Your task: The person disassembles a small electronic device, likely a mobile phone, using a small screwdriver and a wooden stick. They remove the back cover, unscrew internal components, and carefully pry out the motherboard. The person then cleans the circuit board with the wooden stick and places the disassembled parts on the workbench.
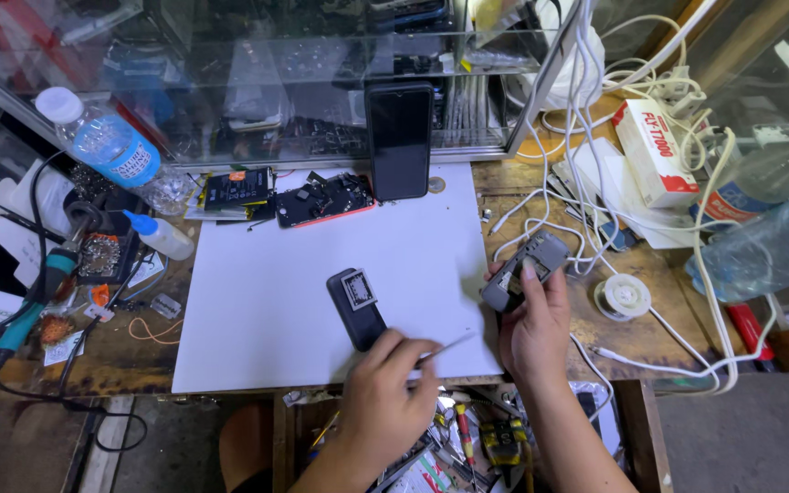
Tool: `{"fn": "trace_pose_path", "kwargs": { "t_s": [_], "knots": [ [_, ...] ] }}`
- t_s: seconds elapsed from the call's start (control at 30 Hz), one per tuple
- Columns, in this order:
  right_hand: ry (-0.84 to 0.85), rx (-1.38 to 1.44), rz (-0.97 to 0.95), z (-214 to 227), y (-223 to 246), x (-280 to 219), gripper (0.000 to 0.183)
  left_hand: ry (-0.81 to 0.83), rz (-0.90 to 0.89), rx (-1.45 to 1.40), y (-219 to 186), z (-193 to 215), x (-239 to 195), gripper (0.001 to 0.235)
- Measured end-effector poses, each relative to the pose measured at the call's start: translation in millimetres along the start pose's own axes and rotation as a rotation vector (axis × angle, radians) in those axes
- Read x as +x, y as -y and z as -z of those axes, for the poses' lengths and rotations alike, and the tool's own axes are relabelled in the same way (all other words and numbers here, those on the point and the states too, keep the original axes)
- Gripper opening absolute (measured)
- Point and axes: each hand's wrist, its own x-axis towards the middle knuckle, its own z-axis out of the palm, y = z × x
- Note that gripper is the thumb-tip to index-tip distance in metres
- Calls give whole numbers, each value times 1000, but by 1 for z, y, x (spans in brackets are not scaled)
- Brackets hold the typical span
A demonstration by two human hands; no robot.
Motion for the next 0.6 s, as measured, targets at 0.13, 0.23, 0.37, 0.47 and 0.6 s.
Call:
{"fn": "trace_pose_path", "kwargs": {
  "t_s": [0.13,0.23,0.37,0.47,0.6],
  "knots": [
    [-64,-3,-3,-6,2,0,23,46,29,135,-10,-26,29,16],
    [-79,-10,6,-5,3,-2,29,102,58,198,-9,-33,33,14],
    [-61,34,-12,-1,1,1,44,128,-16,267,-1,-43,32,8],
    [-48,46,-62,-1,0,1,56,144,-98,347,2,-51,30,8],
    [-22,-3,-6,-3,4,-3,61,184,5,260,4,-46,31,12]
  ]
}}
